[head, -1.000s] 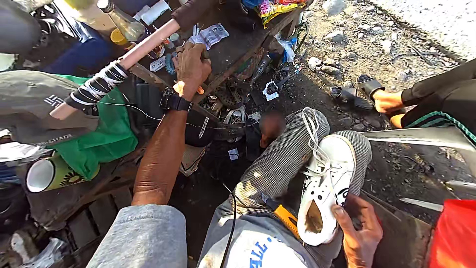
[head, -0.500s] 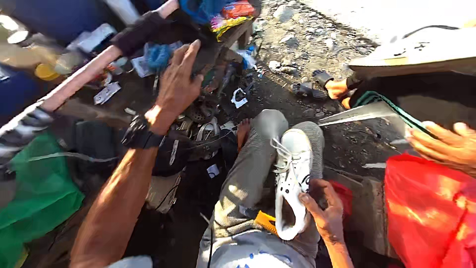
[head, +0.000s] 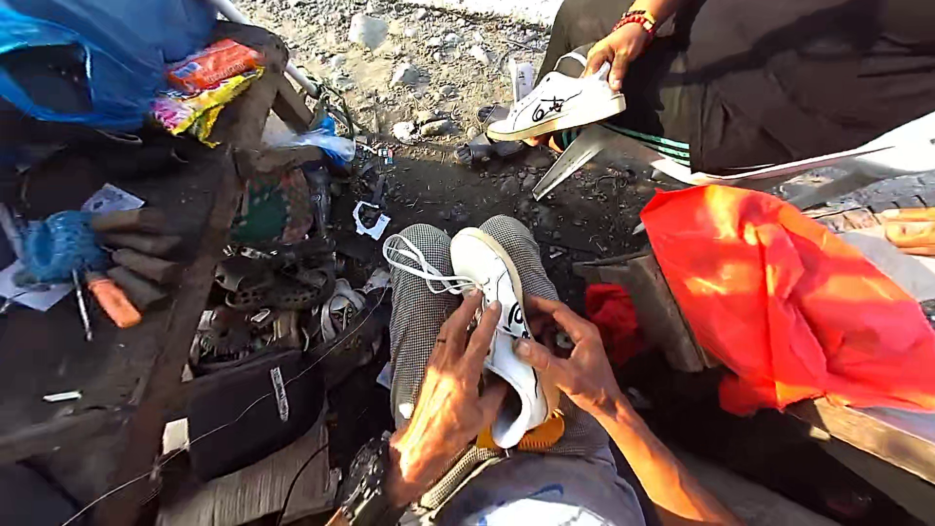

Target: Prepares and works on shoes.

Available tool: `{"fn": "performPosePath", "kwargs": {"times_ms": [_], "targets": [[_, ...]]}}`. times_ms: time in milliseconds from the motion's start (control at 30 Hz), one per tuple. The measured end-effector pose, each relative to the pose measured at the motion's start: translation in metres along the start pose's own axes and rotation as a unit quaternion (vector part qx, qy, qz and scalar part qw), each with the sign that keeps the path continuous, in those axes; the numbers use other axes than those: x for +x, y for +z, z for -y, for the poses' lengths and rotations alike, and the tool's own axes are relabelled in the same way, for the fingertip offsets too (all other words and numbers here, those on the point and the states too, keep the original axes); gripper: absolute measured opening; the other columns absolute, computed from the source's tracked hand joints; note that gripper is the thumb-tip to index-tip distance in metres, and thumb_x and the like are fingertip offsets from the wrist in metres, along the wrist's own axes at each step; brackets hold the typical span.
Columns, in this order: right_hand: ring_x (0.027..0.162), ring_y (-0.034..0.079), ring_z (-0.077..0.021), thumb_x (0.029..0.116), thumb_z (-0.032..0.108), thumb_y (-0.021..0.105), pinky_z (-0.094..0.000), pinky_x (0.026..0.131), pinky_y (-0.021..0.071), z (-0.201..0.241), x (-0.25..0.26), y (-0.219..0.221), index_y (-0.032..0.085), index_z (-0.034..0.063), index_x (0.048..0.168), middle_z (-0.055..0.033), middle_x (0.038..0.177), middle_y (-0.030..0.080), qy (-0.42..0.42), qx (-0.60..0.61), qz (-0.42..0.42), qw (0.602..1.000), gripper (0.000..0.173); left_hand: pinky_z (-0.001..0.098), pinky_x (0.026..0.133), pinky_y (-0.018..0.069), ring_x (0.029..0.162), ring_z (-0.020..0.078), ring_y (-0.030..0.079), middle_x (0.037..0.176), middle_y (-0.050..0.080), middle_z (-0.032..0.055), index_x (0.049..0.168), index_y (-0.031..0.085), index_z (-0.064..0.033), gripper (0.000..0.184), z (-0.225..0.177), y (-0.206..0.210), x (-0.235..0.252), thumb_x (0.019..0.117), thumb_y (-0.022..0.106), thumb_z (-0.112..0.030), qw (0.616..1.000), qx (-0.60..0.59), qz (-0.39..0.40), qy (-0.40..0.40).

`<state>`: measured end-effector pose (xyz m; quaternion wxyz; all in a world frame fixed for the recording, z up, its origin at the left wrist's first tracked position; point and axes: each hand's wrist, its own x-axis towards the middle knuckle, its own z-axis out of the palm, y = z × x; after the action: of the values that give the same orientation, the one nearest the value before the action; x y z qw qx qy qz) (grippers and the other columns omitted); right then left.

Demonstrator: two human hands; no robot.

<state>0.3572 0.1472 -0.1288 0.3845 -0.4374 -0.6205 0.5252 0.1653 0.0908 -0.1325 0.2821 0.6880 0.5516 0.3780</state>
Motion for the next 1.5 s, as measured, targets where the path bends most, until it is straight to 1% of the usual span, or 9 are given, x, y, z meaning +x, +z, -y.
{"fn": "performPosePath", "kwargs": {"times_ms": [167,333,533,667,767,933,1067,1300,1500], "targets": [[0.096,0.068,-0.0083,0.0974,0.03,0.068,-0.0232,0.079,0.0588,0.001,0.015,0.004,0.063,-0.0065,0.131,-0.0097,0.116,0.072,-0.069,-0.05,-0.035,0.996,0.05,0.0376,0.106,0.0514,0.128,0.0275,0.06,0.138,0.059,0.0238,0.139,0.058,-0.0011,0.051,0.007,-0.008,0.035,0.0897,0.066,-0.007,0.991,0.014,-0.122,0.054],[0.094,0.063,-0.011,0.0847,0.059,0.076,-0.0232,0.067,0.0542,0.023,0.018,0.015,0.064,0.0048,0.136,-0.0159,0.124,0.062,-0.113,-0.193,-0.036,0.974,0.076,0.0344,0.101,0.0545,0.118,0.0251,0.064,0.131,0.062,0.0239,0.137,0.06,0.0001,0.047,0.011,-0.013,0.053,0.0923,0.068,-0.008,0.99,0.01,-0.123,0.06],[0.083,0.067,-0.0089,0.0869,0.018,0.07,-0.0216,0.062,0.0563,0.015,0.023,0.005,0.068,-0.0018,0.121,-0.0143,0.112,0.07,-0.162,-0.223,-0.088,0.957,0.04,0.0447,0.103,0.0492,0.126,0.0277,0.058,0.138,0.06,0.0155,0.137,0.062,-0.0132,0.052,0.024,-0.024,0.048,0.0862,0.071,-0.02,0.971,0.09,-0.215,0.045],[0.079,0.065,-0.0038,0.0893,0.012,0.064,-0.016,0.066,0.0553,0.005,0.018,0.003,0.072,-0.0004,0.108,-0.0095,0.099,0.071,-0.185,-0.211,-0.096,0.955,0.023,0.0308,0.097,0.0548,0.112,0.0145,0.064,0.115,0.069,0.0078,0.107,0.076,-0.0078,0.019,0.032,-0.038,0.054,0.0904,0.068,-0.011,0.954,0.01,-0.297,0.039],[0.082,0.065,-0.0029,0.0865,0.011,0.064,-0.0159,0.072,0.0558,-0.003,0.008,0.0,0.071,0.0004,0.101,-0.0066,0.093,0.069,-0.172,-0.196,-0.124,0.957,0.02,0.0326,0.087,0.0581,0.099,0.0118,0.068,0.105,0.071,0.0032,0.106,0.07,-0.0031,0.014,0.047,-0.08,0.06,0.0977,0.059,-0.007,0.94,-0.019,-0.339,0.027],[0.078,0.065,-0.0002,0.0883,0.01,0.066,-0.0159,0.069,0.0559,0.0,0.01,-0.009,0.068,-0.0003,0.104,-0.0036,0.092,0.07,-0.129,-0.139,-0.124,0.974,0.019,0.0294,0.089,0.0564,0.102,0.0081,0.065,0.111,0.069,-0.005,0.12,0.065,-0.0143,0.021,0.022,-0.102,0.058,0.1005,0.057,-0.015,0.97,-0.058,-0.232,0.042],[0.094,0.067,-0.0068,0.0876,0.015,0.067,-0.0204,0.079,0.0577,0.002,0.009,0.011,0.068,0.0016,0.105,-0.008,0.102,0.07,-0.157,-0.147,-0.099,0.972,0.022,0.0289,0.082,0.0597,0.091,0.0113,0.068,0.103,0.07,0.0031,0.112,0.072,-0.0034,0.017,0.011,-0.065,0.064,0.0978,0.063,-0.008,0.975,-0.139,-0.173,0.024],[0.084,0.065,-0.0061,0.0906,0.031,0.075,-0.0192,0.067,0.0558,0.002,0.012,0.017,0.068,0.0041,0.109,-0.0071,0.1,0.068,-0.154,-0.19,-0.1,0.965,0.034,0.0222,0.069,0.0551,0.081,0.0071,0.065,0.099,0.069,0.0029,0.108,0.074,-0.0065,0.023,0.007,-0.047,0.066,0.0984,0.065,-0.025,0.991,-0.076,-0.074,-0.08],[0.086,0.065,-0.0066,0.09,0.021,0.071,-0.0192,0.071,0.0565,-0.006,0.018,0.015,0.068,0.0036,0.109,-0.0077,0.099,0.067,-0.17,-0.186,-0.101,0.962,0.026,0.0176,0.07,0.0547,0.079,0.0021,0.064,0.091,0.068,-0.0031,0.101,0.075,-0.0096,0.014,0.009,-0.061,0.079,0.0989,0.064,-0.018,0.987,-0.054,-0.126,-0.083]]}}
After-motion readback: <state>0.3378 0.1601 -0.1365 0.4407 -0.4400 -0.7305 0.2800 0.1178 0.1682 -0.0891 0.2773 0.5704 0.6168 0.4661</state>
